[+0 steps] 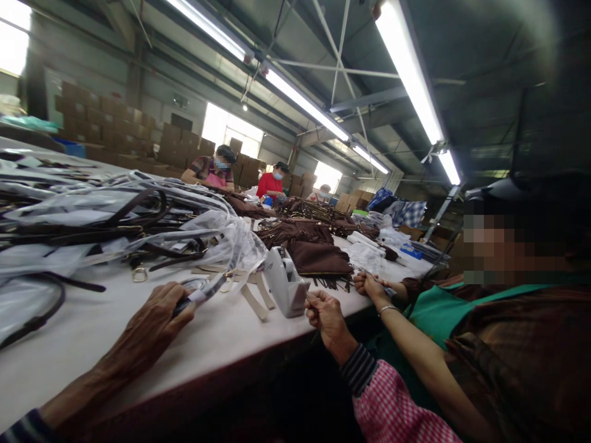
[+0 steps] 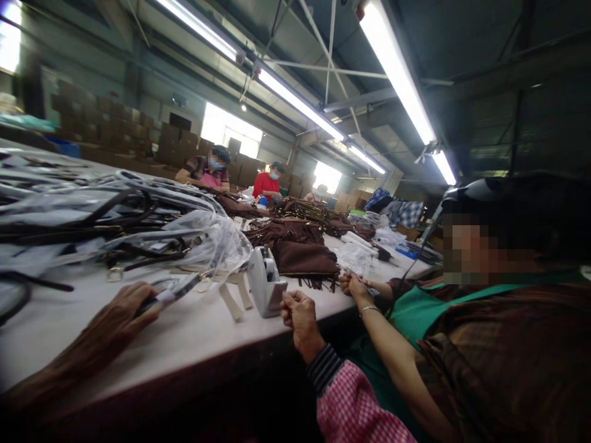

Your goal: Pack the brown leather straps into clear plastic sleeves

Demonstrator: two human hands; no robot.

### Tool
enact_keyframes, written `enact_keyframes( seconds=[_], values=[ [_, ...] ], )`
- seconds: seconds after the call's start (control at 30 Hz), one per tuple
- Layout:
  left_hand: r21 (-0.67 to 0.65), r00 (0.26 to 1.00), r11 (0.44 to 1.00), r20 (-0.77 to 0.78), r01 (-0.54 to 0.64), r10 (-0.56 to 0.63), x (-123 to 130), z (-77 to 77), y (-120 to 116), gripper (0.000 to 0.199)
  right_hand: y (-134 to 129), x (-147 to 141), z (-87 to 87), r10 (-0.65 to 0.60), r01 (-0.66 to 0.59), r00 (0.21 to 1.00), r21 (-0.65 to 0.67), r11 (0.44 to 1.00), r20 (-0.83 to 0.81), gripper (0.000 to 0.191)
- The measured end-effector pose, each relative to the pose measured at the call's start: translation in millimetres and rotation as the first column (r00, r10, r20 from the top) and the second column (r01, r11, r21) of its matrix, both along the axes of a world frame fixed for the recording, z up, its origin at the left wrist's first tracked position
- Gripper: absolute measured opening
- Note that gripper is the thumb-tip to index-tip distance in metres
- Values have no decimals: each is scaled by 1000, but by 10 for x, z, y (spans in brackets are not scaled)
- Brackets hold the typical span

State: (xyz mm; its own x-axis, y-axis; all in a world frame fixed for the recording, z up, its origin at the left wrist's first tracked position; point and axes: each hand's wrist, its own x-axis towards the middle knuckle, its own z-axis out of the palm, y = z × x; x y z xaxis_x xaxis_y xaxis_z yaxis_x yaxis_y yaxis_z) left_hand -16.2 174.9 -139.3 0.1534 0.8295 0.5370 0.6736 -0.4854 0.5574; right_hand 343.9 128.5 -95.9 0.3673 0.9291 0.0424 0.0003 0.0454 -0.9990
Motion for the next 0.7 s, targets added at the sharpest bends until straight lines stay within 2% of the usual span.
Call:
enact_keyframes(
  seconds=[0.13, 0.23, 0.33, 0.47, 0.57, 0.7],
  values=[
    [-4, 999, 1000, 42, -10, 10, 7, 15, -10, 30, -99, 115, -120, -28, 28, 997, -1, 1000, 78, 46],
    [-36, 999, 999, 46, 16, -14, 46, 86, -78, 30, -260, 41, -66, 65, -66, 988, 6, 998, 140, 42],
    [-58, 999, 998, 54, 11, -8, 78, 171, -143, 27, -291, -339, 59, 286, -293, 950, 38, 955, 128, 39],
    [-55, 997, 998, 79, 4, 0, 81, 197, -184, 20, -94, -1162, 108, 515, -510, 856, 93, 855, -48, 39],
    [-20, 996, 1000, 87, -4, 5, 68, 165, -188, 21, 108, -1650, 41, 589, -576, 801, 125, 808, -112, 37],
    [22, 999, 1000, 47, -7, 6, 64, 148, -187, 19, 278, -1866, -37, 582, -573, 808, 102, 813, -95, 37]
  ],
)
